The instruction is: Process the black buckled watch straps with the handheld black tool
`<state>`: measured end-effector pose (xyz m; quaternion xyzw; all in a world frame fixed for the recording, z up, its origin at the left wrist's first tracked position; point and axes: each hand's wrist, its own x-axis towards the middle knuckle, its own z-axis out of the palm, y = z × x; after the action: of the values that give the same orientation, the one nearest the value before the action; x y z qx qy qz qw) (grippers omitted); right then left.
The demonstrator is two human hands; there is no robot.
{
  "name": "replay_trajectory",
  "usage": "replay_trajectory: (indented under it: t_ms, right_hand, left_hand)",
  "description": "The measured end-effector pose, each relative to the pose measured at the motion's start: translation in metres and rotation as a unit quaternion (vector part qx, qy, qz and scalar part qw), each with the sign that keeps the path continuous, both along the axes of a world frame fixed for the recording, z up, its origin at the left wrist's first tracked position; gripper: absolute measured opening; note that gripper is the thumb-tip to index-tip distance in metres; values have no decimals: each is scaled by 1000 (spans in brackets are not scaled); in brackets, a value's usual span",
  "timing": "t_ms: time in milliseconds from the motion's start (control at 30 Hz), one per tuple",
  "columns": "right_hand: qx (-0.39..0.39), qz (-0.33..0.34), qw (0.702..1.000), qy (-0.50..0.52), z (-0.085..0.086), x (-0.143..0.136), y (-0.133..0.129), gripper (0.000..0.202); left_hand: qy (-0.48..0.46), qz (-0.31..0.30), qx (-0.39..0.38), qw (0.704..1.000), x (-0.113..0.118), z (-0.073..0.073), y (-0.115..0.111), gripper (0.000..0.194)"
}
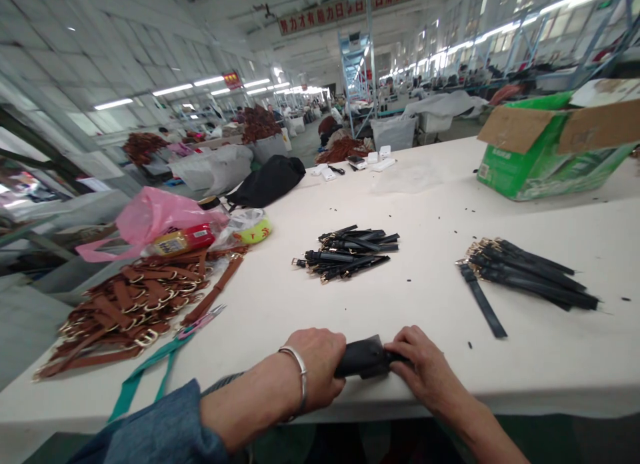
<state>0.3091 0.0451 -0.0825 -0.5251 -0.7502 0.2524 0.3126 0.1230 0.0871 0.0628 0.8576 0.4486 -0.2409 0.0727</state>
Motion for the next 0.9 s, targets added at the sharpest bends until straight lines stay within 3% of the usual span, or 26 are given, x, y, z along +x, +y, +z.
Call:
replay_trajectory:
  t_ms: [267, 367, 600, 900]
  right_hand:
    - [1, 0, 1000, 7, 2, -1, -1, 23]
    - [4, 2, 1000, 5, 1, -1, -1, 24]
    - [-3, 0, 1000, -3, 1, 0, 0, 22]
    - [-10, -15, 1000, -4, 9, -3, -1, 15]
  left_hand:
    - [-6, 66, -10, 998, -52, 6, 14, 23]
    - [-38, 71, -23, 996, -51, 1, 15, 25]
    - [-79, 78, -62, 992, -23, -26, 25, 29]
    - [-54, 98, -43, 993, -61, -21, 11, 30]
